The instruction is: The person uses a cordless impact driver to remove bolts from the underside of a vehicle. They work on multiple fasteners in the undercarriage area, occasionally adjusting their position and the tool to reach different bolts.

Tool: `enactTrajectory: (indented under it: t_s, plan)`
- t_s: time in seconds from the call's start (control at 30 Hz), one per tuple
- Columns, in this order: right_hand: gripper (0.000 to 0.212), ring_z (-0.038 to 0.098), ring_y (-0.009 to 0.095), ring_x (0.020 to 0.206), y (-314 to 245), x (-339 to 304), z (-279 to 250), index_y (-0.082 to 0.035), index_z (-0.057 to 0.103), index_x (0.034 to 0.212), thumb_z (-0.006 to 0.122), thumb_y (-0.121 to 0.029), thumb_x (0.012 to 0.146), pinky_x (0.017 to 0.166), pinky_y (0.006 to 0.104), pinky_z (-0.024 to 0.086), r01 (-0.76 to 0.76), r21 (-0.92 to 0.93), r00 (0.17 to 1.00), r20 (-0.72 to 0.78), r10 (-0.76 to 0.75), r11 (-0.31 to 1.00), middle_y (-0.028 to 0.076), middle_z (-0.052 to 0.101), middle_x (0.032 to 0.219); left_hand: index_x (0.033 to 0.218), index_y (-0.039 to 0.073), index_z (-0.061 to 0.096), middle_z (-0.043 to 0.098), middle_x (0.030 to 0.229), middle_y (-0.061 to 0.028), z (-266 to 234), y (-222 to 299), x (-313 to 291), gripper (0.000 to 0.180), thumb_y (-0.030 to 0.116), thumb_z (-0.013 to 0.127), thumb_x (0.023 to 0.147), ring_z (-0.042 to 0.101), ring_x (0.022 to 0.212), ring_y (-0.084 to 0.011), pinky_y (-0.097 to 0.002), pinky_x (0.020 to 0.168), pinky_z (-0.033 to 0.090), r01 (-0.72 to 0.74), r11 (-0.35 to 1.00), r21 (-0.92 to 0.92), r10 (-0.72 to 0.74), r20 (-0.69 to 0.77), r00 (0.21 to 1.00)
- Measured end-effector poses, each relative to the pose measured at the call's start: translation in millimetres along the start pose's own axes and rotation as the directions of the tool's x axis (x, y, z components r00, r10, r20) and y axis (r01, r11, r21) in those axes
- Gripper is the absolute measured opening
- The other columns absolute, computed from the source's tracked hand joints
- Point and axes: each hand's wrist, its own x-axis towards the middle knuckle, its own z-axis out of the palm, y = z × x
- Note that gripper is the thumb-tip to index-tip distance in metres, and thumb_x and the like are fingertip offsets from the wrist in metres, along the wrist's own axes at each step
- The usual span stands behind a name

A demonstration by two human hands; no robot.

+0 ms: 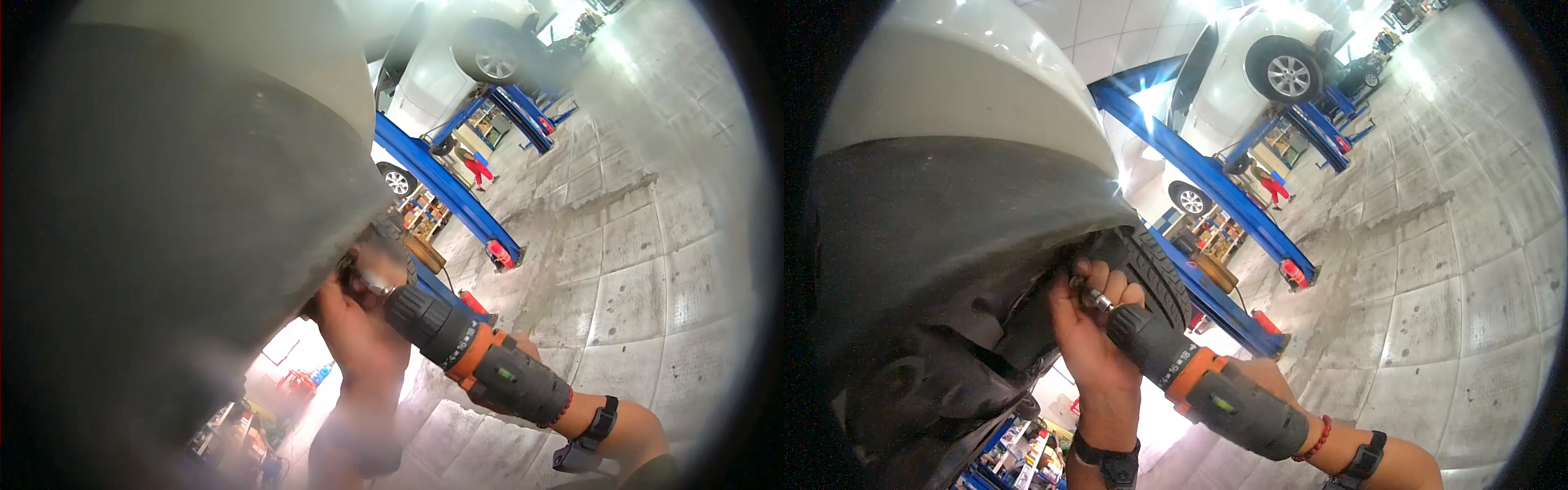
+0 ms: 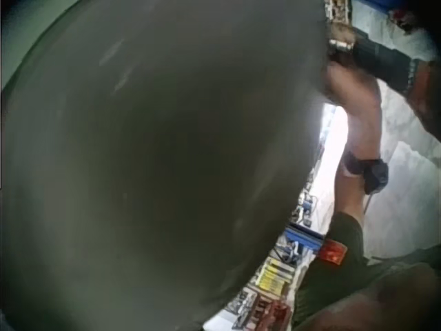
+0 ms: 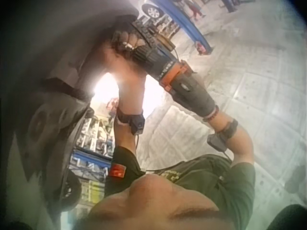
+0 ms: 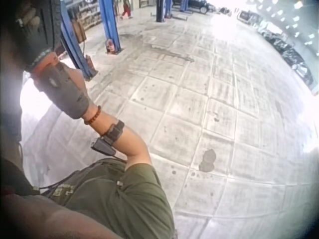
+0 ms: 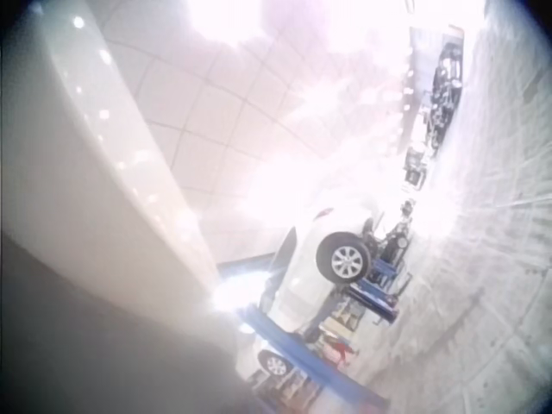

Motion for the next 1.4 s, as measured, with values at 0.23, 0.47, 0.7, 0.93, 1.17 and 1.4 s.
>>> enactTrajectory:
  t_s: [0.23,0.47,0.7,0.93,1.17,1.4]
  plan:
    - [0.028,0.064,0.015,0.074,19,-50,20,-0.012,0.064,0.099,0.074,-0.024,0.076,0.066,0.0298,0.05,-0.233,0.158,0.972,0.052,0.227,0.96,0.002,0.066,0.085,0.086,0.008,0.05,0.037,0.067,0.0022,-41,14,-3,0.015,0.019,0.048,0.095,0.03,0.053,-0.0059,-0.0225,0.051,0.029,-0.16,0.985,0.066,0.169,-0.165,0.972]
    - [0.026,0.064,0.02,0.079,26,-79,23,-0.016,0.062,0.095,0.073,-0.026,0.073,0.069,0.0352,0.05,-0.293,0.142,0.954,-0.018,0.299,0.945,0.003,0.064,0.086,0.09,0.003,0.051,0.037,0.066,0.0001,-49,38,34,0.024,0.023,0.039,0.098,0.032,0.052,-0.0085,-0.0253,0.053,0.031,0.001,0.992,-0.124,0.001,0.018,1.0]
    - [0.019,0.063,0.022,0.074,15,-87,5,-0.018,0.063,0.088,0.071,-0.029,0.074,0.066,0.0336,0.049,-0.195,-0.062,0.978,-0.085,0.189,0.979,0.002,0.063,0.078,0.092,0.005,0.049,0.038,0.066,0.0014,-78,60,31,0.015,0.018,0.043,0.096,0.033,0.051,-0.0086,-0.0241,0.051,0.031,-0.133,0.99,0.045,0.139,-0.194,0.971]
    - [0.024,0.065,0.028,0.078,21,-100,-2,-0.014,0.066,0.096,0.07,-0.028,0.077,0.066,0.038,0.05,-0.269,-0.217,0.962,-0.109,0.251,0.938,0.007,0.065,0.085,0.088,0.008,0.047,0.037,0.064,0.0014,-67,52,24,0.013,0.017,0.044,0.097,0.032,0.05,-0.0075,-0.0232,0.049,0.029,-0.161,0.981,0.107,0.175,-0.13,0.976]
    - [0.036,0.063,0.025,0.089,39,-125,0,-0.015,0.061,0.108,0.069,-0.027,0.075,0.079,0.0411,0.048,-0.224,-0.354,0.971,-0.004,0.238,0.908,0.007,0.063,0.1,0.084,0.01,0.047,0.035,0.063,0.0022,-59,50,-16,0.018,0.022,0.046,0.097,0.029,0.048,-0.0071,-0.0231,0.048,0.026,-0.152,0.975,0.159,0.162,-0.053,0.985]
    - [0.045,0.06,0.023,0.1,29,-139,9,-0.011,0.059,0.115,0.068,-0.032,0.077,0.092,0.0473,0.042,-0.645,0.079,0.763,0.108,0.637,0.76,0.007,0.062,0.11,0.081,0.012,0.055,0.038,0.061,0.0039,-91,28,-82,0.025,0.027,0.044,0.099,0.031,0.049,-0.0076,-0.0223,0.048,0.028,0.191,0.975,0.11,-0.112,-0.5,0.859]
